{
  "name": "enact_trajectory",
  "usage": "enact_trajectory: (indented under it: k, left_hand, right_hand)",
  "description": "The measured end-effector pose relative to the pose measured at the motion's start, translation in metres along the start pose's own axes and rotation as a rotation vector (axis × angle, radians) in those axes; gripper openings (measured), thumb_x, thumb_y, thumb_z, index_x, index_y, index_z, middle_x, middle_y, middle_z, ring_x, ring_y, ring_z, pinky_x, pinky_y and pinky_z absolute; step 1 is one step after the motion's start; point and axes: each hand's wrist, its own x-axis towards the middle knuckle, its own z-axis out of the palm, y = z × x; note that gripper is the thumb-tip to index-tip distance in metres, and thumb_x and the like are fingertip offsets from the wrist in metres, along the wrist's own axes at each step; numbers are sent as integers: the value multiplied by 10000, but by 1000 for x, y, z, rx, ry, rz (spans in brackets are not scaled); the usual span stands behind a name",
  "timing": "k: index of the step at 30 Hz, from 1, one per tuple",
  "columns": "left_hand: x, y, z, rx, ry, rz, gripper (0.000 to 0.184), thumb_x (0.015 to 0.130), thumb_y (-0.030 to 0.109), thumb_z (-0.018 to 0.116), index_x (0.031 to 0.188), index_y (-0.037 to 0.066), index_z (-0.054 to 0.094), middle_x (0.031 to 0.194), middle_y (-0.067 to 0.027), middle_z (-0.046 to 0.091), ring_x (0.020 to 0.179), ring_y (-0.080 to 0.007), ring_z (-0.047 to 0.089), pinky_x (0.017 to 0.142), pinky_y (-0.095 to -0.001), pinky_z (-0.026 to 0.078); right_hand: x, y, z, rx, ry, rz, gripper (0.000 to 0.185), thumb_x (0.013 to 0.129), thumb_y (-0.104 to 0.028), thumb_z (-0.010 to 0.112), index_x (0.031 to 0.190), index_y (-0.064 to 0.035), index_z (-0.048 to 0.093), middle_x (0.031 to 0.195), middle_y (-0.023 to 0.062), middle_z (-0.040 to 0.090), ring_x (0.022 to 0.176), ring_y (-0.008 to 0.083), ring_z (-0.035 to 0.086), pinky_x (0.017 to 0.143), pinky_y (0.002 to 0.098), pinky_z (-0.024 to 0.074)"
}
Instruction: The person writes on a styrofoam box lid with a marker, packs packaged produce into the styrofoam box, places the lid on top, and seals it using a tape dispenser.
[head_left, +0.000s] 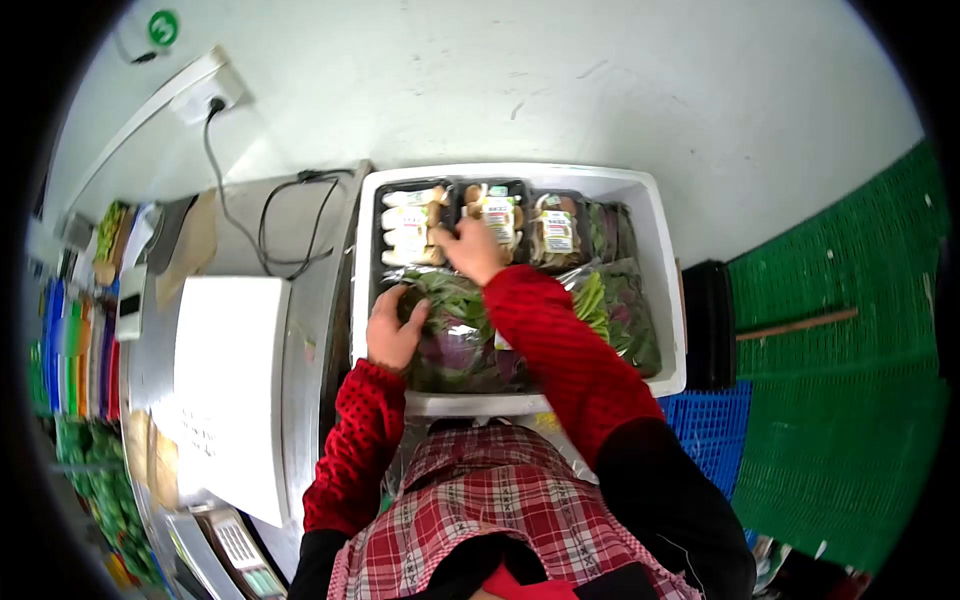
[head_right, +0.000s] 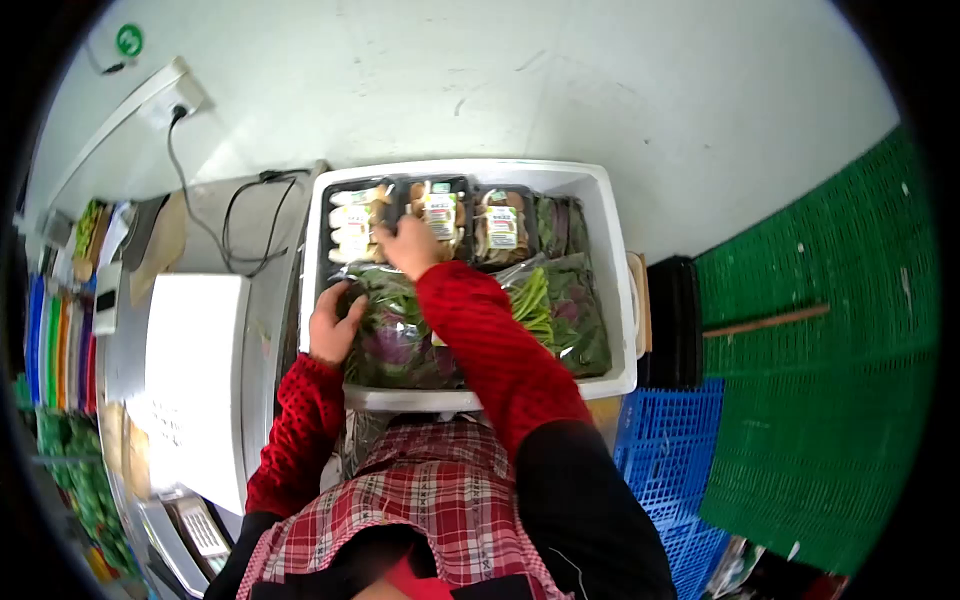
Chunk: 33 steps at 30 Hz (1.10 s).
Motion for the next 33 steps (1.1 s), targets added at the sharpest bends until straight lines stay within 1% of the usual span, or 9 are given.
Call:
enact_trajectory:
  k: [7, 11, 16, 19, 21, 25, 27, 28, 33]
  left_hand:
    - [-23, -53, 28, -268, -140, -272, 517, 872, 374, 657, 1195, -2, 510, 908, -245, 665, 833, -423, 642, 751, -451, 512]
    - [-25, -22, 13, 35, -322, -274, 536, 872, 459, 613, 1044, -38, 513, 785, -280, 645, 763, -466, 627, 702, -532, 477]
    - [-11, -37, 22, -63, -346, -426, 482, 858, 385, 681, 1005, -53, 545, 902, -224, 663, 855, -339, 654, 758, -405, 497]
    - [-12, -26, 3, -82, -381, -405, 527, 830, 421, 689, 999, -59, 550, 896, -277, 646, 888, -423, 637, 781, -455, 491]
    - [-16, -26, -1, -178, -392, -506, 445, 852, 350, 708, 982, -56, 581, 917, -172, 668, 849, -207, 628, 772, -358, 492]
    - [-11, -65, 26, -281, -425, -591, 513, 877, 344, 682, 1097, -107, 580, 1016, -204, 670, 926, -207, 630, 823, -337, 492]
    - [-15, -50, 11, -138, -443, -560, 502, 877, 344, 682, 1077, -105, 582, 1021, -211, 666, 936, -215, 631, 835, -340, 485]
    - [-18, -39, 3, -171, -432, -548, 604, 859, 467, 652, 1059, -98, 575, 1015, -296, 649, 981, -363, 644, 862, -395, 478]
    - [-21, -48, 14, -16, -433, -549, 724, 897, 579, 526, 1084, -120, 535, 1036, -364, 610, 1044, -477, 588, 893, -445, 453]
  right_hand:
    - [7, -27, -44, -115, 180, -260, 209, 850, -217, 591, 787, -26, 537, 686, 210, 590, 665, 435, 583, 590, 504, 438]
    - [20, -8, -147, 201, 230, -75, 251, 867, -180, 611, 718, -15, 496, 615, 19, 484, 563, 107, 445, 505, 316, 363]
    - [7, -9, -186, 571, 347, -98, 250, 909, -151, 612, 702, -74, 493, 647, -75, 424, 592, 16, 353, 498, 223, 283]
    - [-2, -19, -156, 502, 227, -76, 252, 903, -156, 624, 701, -78, 494, 633, -81, 423, 553, 24, 355, 460, 237, 280]
    - [-4, -18, -114, 574, 88, -33, 249, 900, -167, 628, 713, -64, 500, 624, -66, 433, 554, 38, 381, 464, 246, 299]
    - [-2, 24, 0, 150, 32, -199, 276, 864, -235, 656, 769, -10, 525, 626, 155, 543, 532, 274, 523, 514, 395, 412]
    - [-11, 15, 4, 205, 39, -202, 314, 876, -272, 683, 783, -15, 527, 612, 99, 521, 559, 192, 524, 530, 342, 426]
    - [-12, 13, -3, 167, 2, -176, 302, 870, -275, 693, 789, -27, 540, 653, 124, 569, 580, 233, 575, 548, 372, 452]
    - [-7, 48, -79, -244, 515, -52, 354, 831, -363, 710, 811, -42, 562, 676, 134, 614, 629, 319, 618, 581, 415, 481]
